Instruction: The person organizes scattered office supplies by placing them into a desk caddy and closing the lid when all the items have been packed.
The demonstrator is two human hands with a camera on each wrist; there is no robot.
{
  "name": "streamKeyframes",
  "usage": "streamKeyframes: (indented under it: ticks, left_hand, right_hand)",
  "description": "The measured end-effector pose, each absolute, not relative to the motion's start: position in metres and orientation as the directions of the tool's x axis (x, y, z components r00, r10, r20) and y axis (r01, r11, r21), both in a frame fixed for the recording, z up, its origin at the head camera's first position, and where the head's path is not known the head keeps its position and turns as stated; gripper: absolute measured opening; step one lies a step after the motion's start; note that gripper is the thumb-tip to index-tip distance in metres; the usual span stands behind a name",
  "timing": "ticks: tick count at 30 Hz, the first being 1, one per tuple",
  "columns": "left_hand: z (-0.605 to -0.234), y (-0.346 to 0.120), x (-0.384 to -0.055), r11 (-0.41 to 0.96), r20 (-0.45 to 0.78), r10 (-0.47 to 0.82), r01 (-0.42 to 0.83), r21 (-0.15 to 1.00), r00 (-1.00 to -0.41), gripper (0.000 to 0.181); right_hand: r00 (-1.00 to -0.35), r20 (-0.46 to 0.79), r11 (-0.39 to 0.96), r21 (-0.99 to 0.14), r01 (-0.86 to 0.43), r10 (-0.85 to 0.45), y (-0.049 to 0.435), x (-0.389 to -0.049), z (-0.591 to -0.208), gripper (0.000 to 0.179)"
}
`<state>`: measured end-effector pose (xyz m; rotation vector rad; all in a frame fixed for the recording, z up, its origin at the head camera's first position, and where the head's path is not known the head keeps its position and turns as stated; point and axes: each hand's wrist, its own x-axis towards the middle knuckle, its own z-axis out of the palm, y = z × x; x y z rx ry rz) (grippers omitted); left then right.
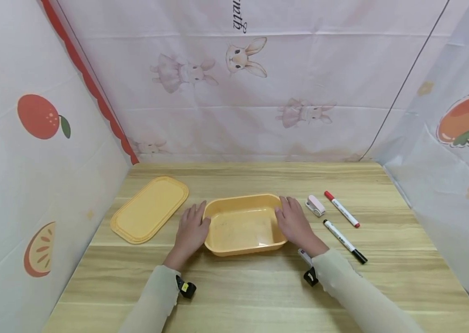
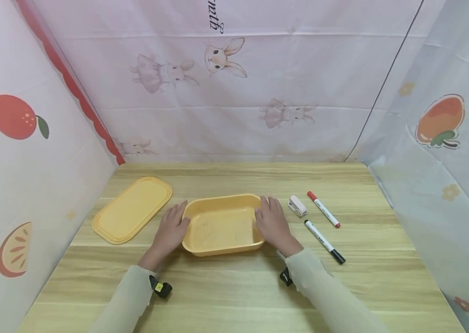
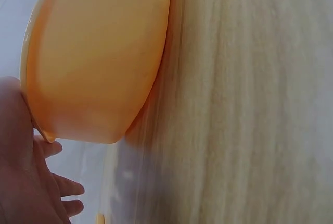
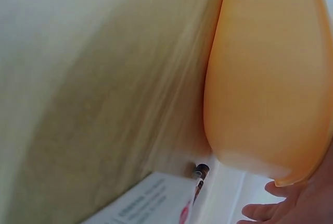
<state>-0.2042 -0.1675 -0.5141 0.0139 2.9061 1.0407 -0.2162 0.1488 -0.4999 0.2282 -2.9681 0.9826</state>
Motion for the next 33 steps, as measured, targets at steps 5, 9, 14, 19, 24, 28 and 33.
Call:
streamKeyframes:
  ticks: [5,9,14,19,24,28,33]
  left_hand:
    - [-0.513,-0.167,-0.200,0.781,-0.051,0.045,0.004,0.624,-0.998,0.060]
    - [-0.512,-0.166,-0.195,0.790,-0.053,0.053,0.009,0.613,-0.997,0.059]
    - [-0.511,-0.165,-0.189,0.793,-0.035,0.061,0.027,0.609,-0.998,0.059]
    - [-0.512,-0.165,-0.183,0.790,-0.037,0.069,0.032,0.613,-0.997,0.058]
    - [-0.512,-0.166,-0.177,0.780,-0.038,0.078,0.037,0.624,-0.996,0.059]
    - [-0.512,-0.166,-0.172,0.780,-0.040,0.085,0.041,0.624,-0.996,0.059]
    - [-0.511,-0.165,-0.167,0.786,-0.041,0.089,0.045,0.617,-0.995,0.058]
  right_hand:
    - [-0.992,0.049,0.794,-0.594,-0.126,-0.120,0.150,-0.206,-0.502,0.060]
    - [-0.992,0.067,0.793,-0.596,-0.125,-0.106,0.150,-0.197,-0.503,0.061]
    - [-0.994,0.052,0.787,-0.608,-0.107,-0.095,0.150,-0.187,-0.502,0.064]
    - [-0.996,0.027,0.769,-0.634,-0.080,-0.081,0.148,-0.177,-0.500,0.066]
    - [-0.997,0.034,0.764,-0.641,-0.071,-0.064,0.147,-0.168,-0.501,0.065]
    - [-0.998,0.033,0.762,-0.644,-0.058,-0.048,0.147,-0.160,-0.503,0.066]
    - [-0.999,0.041,0.760,-0.648,-0.054,-0.036,0.146,-0.152,-0.503,0.064]
